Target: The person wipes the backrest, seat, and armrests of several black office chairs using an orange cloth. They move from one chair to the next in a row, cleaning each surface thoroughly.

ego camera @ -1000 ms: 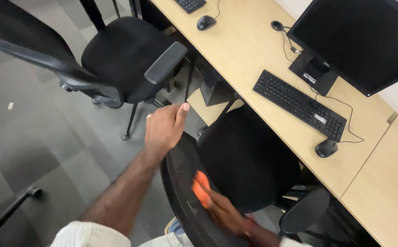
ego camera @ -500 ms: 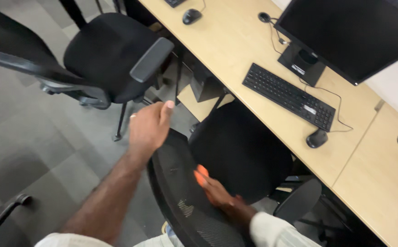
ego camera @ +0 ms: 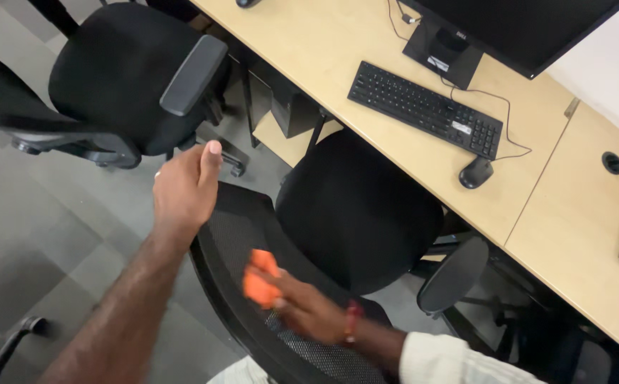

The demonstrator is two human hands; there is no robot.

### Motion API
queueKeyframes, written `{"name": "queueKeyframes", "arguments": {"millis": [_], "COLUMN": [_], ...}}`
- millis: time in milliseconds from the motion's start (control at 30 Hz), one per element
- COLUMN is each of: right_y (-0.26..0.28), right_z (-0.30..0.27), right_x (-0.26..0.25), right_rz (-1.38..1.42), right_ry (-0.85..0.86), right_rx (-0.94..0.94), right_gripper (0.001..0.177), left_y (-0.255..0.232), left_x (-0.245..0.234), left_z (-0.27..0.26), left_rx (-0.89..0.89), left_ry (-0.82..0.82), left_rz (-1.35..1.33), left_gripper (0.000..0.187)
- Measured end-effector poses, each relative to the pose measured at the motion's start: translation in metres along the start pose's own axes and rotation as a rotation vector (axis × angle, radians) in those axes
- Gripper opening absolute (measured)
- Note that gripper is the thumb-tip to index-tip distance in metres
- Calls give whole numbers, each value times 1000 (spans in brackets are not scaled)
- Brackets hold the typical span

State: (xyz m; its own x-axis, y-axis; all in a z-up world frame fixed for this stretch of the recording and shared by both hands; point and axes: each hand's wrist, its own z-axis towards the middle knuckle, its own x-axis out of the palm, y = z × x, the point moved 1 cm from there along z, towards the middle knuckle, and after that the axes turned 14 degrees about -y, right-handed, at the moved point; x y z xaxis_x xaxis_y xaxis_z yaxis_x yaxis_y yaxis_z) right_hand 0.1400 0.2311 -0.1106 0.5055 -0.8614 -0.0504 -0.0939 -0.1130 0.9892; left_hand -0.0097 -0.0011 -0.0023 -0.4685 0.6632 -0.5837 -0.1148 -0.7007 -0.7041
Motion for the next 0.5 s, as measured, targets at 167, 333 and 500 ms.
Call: {"name": "queueKeyframes", "arguments": {"millis": [167,333,500], "right_y": [-108,-118,-30], "right_z": [-80,-122,-81], "right_x": [-84,-111,-52], "right_rz": [-67,-127,120], "right_ry": [7,-17,36], "right_rx": [293,553,297], "right_gripper": [59,60,58], "left_y": [-7,-12,-22], "left_x": [-2,-5,-6], "left_z": [1,-9,-20], "left_rx": [-8,139,419], "left_ry": [-26,-190,-455], "left_rz": [-94,-138,-6], "left_gripper": [53,47,33]}}
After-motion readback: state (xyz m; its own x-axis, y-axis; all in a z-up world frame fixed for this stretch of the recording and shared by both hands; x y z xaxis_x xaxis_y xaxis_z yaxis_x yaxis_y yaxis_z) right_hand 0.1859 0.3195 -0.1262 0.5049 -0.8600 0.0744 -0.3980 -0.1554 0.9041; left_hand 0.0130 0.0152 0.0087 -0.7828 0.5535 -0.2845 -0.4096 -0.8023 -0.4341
